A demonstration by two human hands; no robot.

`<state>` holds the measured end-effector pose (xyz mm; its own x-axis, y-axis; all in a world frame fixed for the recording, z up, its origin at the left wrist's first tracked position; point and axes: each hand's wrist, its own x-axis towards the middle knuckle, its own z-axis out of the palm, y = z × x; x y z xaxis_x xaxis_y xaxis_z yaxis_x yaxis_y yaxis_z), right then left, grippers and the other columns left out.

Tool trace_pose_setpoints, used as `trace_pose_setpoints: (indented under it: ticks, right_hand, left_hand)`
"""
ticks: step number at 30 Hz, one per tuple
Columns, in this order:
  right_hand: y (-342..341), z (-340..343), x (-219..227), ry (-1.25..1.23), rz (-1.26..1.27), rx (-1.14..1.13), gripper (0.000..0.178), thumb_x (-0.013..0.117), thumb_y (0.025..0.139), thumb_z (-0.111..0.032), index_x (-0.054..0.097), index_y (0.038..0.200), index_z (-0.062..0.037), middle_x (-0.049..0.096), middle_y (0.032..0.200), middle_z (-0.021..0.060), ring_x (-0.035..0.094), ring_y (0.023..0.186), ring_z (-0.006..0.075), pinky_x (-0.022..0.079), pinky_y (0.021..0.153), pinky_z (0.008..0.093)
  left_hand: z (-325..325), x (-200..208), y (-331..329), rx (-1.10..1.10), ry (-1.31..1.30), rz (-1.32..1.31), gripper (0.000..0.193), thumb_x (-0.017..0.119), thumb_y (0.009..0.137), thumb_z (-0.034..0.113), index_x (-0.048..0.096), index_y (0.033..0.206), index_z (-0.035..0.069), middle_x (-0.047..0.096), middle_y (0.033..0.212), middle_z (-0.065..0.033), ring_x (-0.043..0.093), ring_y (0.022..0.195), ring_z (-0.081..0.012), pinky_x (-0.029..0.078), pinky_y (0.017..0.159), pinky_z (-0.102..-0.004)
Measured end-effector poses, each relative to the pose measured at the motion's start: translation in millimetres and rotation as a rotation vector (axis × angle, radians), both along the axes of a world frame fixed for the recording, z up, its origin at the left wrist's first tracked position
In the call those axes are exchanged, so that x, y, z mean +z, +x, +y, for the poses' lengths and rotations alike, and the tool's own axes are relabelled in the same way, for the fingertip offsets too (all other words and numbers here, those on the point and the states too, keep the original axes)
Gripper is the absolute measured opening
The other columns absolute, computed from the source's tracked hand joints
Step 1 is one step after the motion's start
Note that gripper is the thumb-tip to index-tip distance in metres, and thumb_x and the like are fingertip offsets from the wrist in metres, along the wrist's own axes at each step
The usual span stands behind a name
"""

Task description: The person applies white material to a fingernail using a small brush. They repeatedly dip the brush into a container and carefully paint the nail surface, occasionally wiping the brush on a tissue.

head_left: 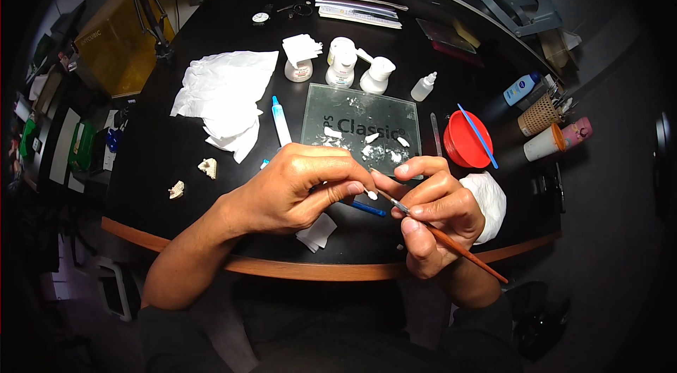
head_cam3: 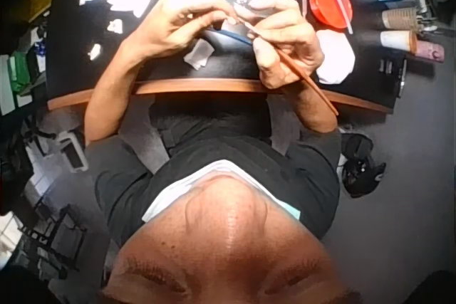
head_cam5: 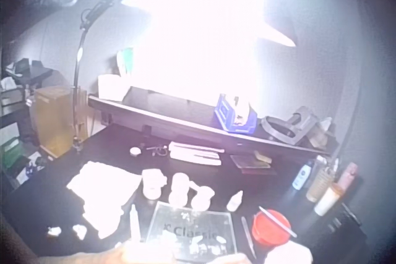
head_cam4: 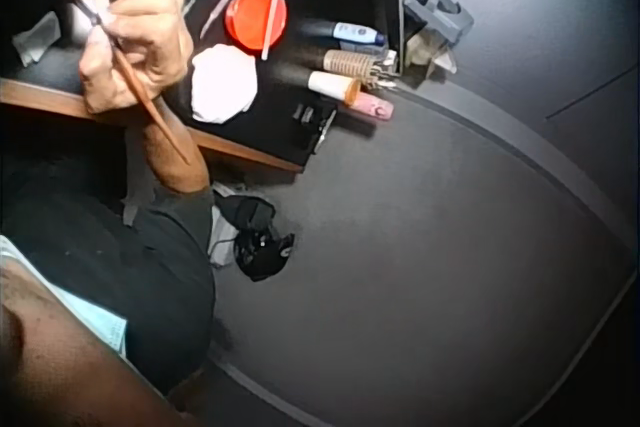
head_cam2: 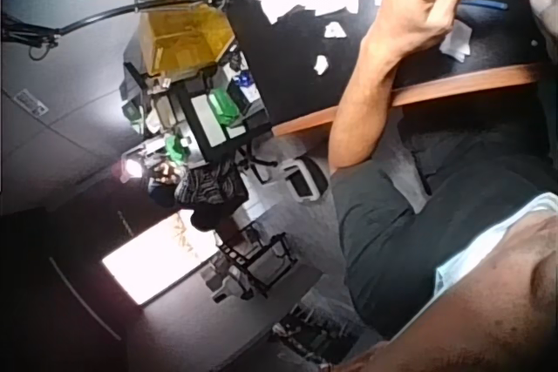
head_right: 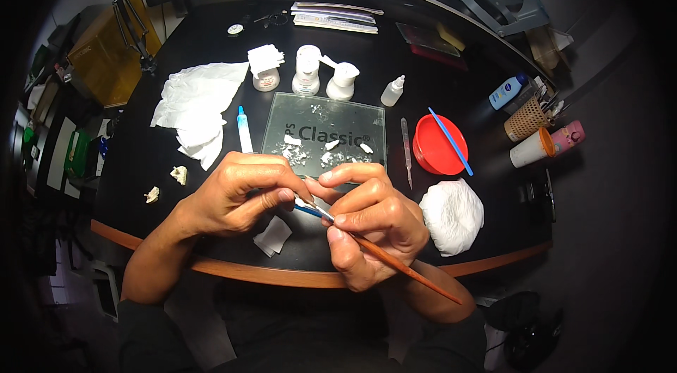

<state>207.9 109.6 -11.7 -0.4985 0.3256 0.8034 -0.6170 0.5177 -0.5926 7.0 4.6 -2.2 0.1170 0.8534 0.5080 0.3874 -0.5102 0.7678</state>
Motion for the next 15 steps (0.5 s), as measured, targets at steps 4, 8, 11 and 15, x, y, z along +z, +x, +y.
trace_pose_setpoints:
  ticks: [4, 8, 11, 15]
  right_hand:
    - [-1.1, -0.2, 1.3, 0.04, 0.036, -0.009, 0.022, 0.059, 0.074, 0.013, 0.06, 0.093, 0.0029, 0.064, 0.086, 0.0152, 0.063, 0.107, 0.035, 0.065, 0.089, 0.048]
    - [-0.7, 1.3, 3.6, 0.097, 0.022, -0.031, 0.021, 0.06, 0.073, 0.013, 0.061, 0.092, 0.0022, 0.064, 0.083, 0.0145, 0.064, 0.106, 0.0347, 0.066, 0.088, 0.0483]
    - [-0.1, 1.0, 4.1, 0.102, 0.008, -0.034, 0.021, 0.06, 0.073, 0.013, 0.061, 0.092, 0.0023, 0.064, 0.083, 0.0144, 0.063, 0.106, 0.0346, 0.066, 0.087, 0.0486]
    - [0.7, 0.4, 4.0, 0.102, -0.007, -0.033, 0.021, 0.06, 0.074, 0.013, 0.061, 0.092, 0.0026, 0.065, 0.084, 0.0143, 0.063, 0.105, 0.0346, 0.066, 0.087, 0.0489]
  left_hand:
    - [0.6, -1.6, -0.2, -0.005, 0.014, -0.021, 0.007, 0.069, 0.095, 0.004, 0.075, 0.099, 0.002, 0.066, 0.079, -0.008, 0.063, 0.067, -0.0187, 0.048, 0.06, -0.0322]
    - [0.0, -1.0, -0.5, -0.01, 0.021, -0.005, 0.007, 0.069, 0.095, 0.004, 0.075, 0.099, 0.002, 0.066, 0.078, -0.008, 0.063, 0.067, -0.019, 0.048, 0.06, -0.0322]
    - [-0.1, -1.6, -1.5, -0.018, 0.008, 0.005, 0.007, 0.069, 0.096, 0.006, 0.075, 0.098, 0.002, 0.066, 0.078, -0.0082, 0.064, 0.067, -0.0193, 0.048, 0.06, -0.0323]
    - [-0.3, -0.4, -1.1, -0.014, 0.001, 0.004, 0.007, 0.069, 0.096, 0.006, 0.075, 0.098, 0.002, 0.066, 0.078, -0.0086, 0.064, 0.067, -0.0195, 0.048, 0.06, -0.0325]
